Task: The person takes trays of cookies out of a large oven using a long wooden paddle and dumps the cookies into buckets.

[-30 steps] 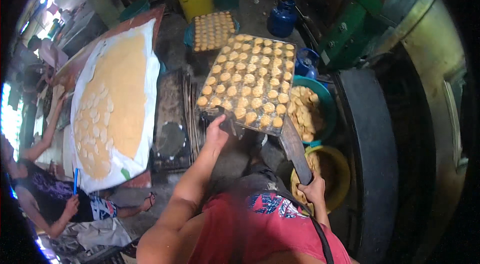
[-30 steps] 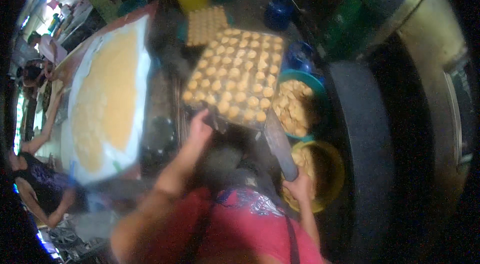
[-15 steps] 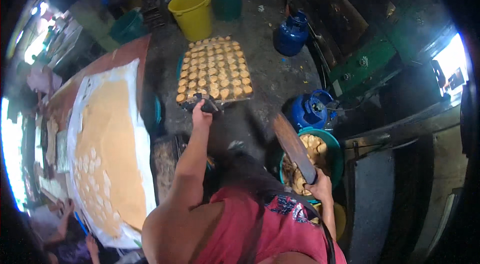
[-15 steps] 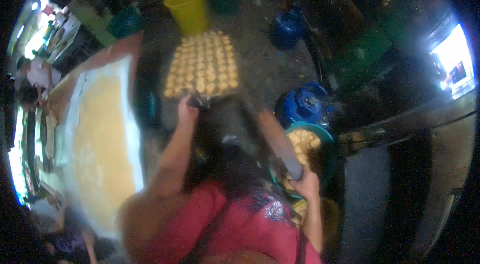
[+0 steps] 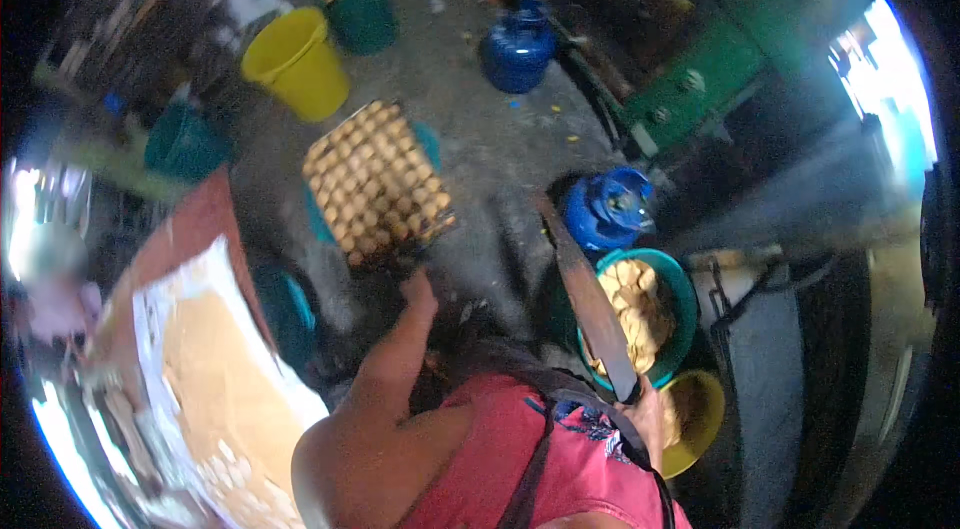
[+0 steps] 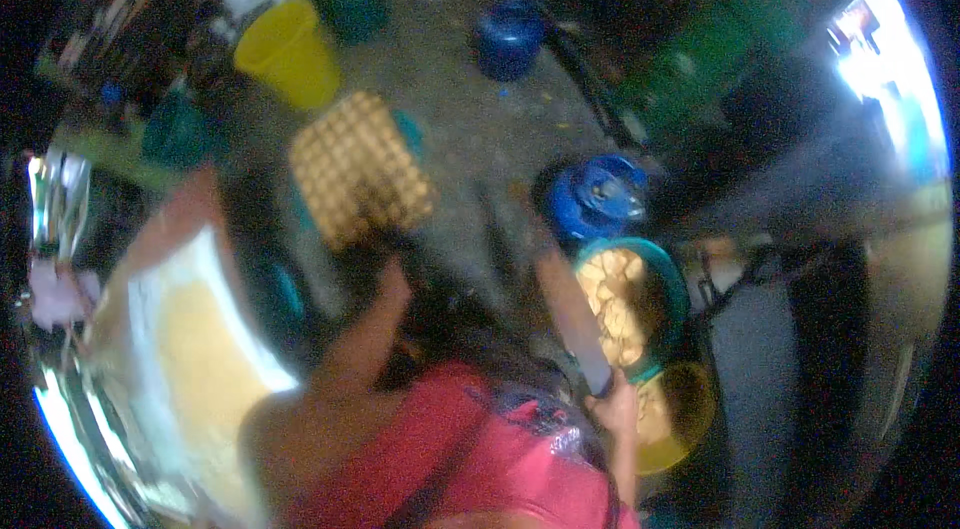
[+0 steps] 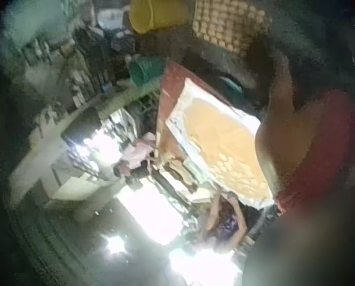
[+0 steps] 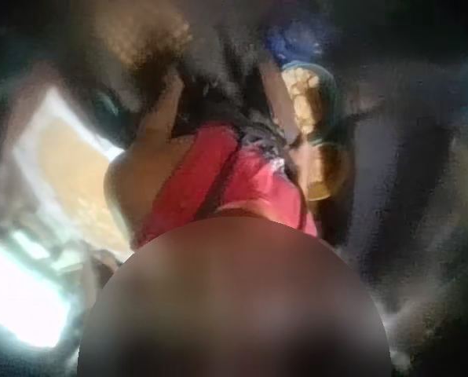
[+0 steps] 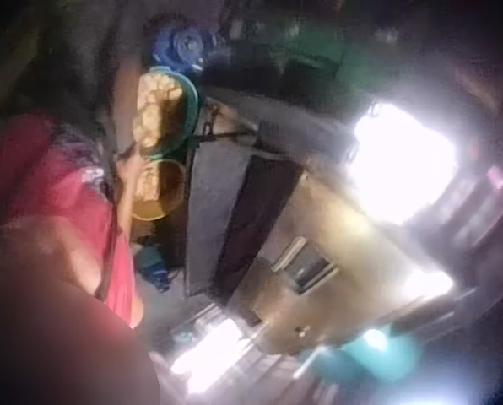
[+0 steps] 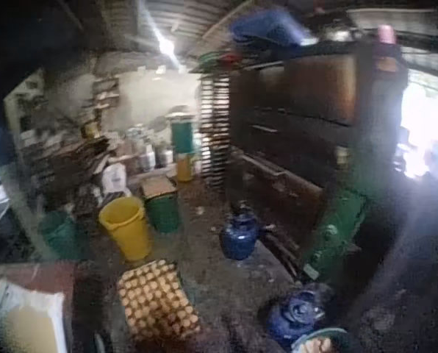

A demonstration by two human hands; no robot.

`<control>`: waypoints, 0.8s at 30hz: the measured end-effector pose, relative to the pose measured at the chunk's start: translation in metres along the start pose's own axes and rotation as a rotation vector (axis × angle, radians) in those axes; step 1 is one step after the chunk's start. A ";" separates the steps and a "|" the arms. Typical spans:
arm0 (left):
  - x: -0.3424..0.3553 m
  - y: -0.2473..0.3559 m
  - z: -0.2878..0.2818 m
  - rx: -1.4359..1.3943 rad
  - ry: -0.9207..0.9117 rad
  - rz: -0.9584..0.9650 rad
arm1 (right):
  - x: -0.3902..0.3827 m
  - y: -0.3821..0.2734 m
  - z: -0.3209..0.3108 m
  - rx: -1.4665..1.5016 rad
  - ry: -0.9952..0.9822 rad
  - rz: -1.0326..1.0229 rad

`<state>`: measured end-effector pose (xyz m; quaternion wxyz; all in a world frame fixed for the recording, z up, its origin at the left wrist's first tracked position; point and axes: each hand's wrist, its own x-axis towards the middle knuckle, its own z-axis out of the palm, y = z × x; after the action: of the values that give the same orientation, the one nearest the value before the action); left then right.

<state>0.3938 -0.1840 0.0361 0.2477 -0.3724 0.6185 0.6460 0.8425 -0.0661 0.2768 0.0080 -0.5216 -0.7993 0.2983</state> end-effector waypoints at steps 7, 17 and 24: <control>-0.113 -0.171 -0.059 1.183 -0.795 0.702 | -0.182 0.118 -0.003 0.038 0.242 0.107; -0.239 -0.516 -0.188 2.409 -1.293 1.221 | -0.710 0.521 0.071 0.096 1.204 0.551; -0.435 -0.851 -0.306 2.770 -1.624 1.074 | -1.000 0.810 -0.029 0.018 1.200 0.982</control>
<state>1.3725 -0.3282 -0.1315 -0.3634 -0.7488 -0.4486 0.3255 1.9797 -0.6660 0.2063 0.3106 -0.8884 -0.3329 -0.0596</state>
